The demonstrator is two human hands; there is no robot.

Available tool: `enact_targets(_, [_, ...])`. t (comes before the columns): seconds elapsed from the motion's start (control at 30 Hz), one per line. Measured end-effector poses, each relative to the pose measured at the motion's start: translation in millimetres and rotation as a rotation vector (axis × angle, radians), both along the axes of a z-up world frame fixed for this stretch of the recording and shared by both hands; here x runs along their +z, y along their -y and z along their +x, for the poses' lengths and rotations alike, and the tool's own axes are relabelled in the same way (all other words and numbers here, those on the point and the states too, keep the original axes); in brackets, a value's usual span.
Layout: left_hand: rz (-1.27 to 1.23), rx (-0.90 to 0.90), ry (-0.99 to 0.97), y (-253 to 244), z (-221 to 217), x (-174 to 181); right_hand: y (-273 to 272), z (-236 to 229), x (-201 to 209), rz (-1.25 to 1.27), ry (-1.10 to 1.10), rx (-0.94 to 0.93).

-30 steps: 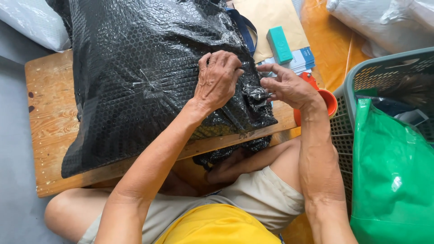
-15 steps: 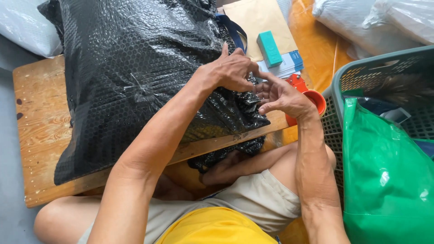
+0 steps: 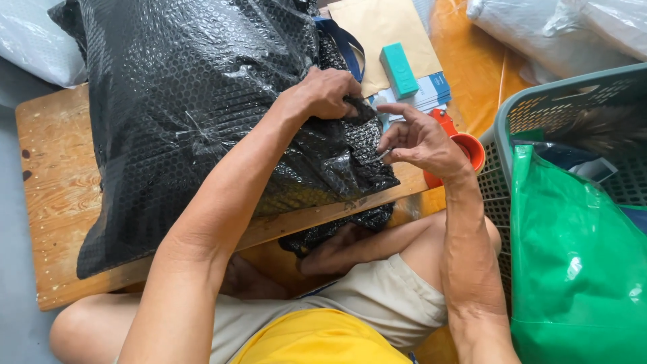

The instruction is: Wrapping a large object in black bubble wrap and securing it with adhesive tape from a dispenser.

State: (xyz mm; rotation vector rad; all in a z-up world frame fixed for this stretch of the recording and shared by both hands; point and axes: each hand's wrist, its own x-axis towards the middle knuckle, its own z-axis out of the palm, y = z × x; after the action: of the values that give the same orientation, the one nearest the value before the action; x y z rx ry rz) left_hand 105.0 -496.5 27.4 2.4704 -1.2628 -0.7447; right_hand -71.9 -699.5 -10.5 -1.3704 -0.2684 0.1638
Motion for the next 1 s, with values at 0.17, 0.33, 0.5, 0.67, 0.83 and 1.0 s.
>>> enact_targets(0.17, [-0.056, 0.033, -0.041, 5.9, -9.4, 5.5, -4.3, 2.6, 0.6, -0.096, 0.111, -0.135])
enact_targets(0.33, [-0.114, 0.055, -0.138, 20.1, -17.8, 4.2, -17.3, 21.5, -13.1, -0.144, 0.02, -0.366])
enact_targets(0.5, [-0.067, 0.052, -0.164, 21.4, -11.4, 2.9, -21.2, 30.0, -41.3, -0.176, -0.059, -0.387])
enact_targets(0.67, [-0.084, 0.016, -0.265, 15.7, -16.8, 24.8, -29.7, 32.6, -50.1, -0.183, -0.156, -0.447])
enact_targets(0.83, [-0.261, 0.056, 0.054, 17.2, 0.4, 9.9, -29.7, 30.0, -40.7, 0.0, -0.2, -0.394])
enact_targets(1.0, [-0.213, 0.222, 0.483, -15.0, -34.0, 34.7, -45.3, 29.5, -34.2, -0.194, -0.246, -0.515])
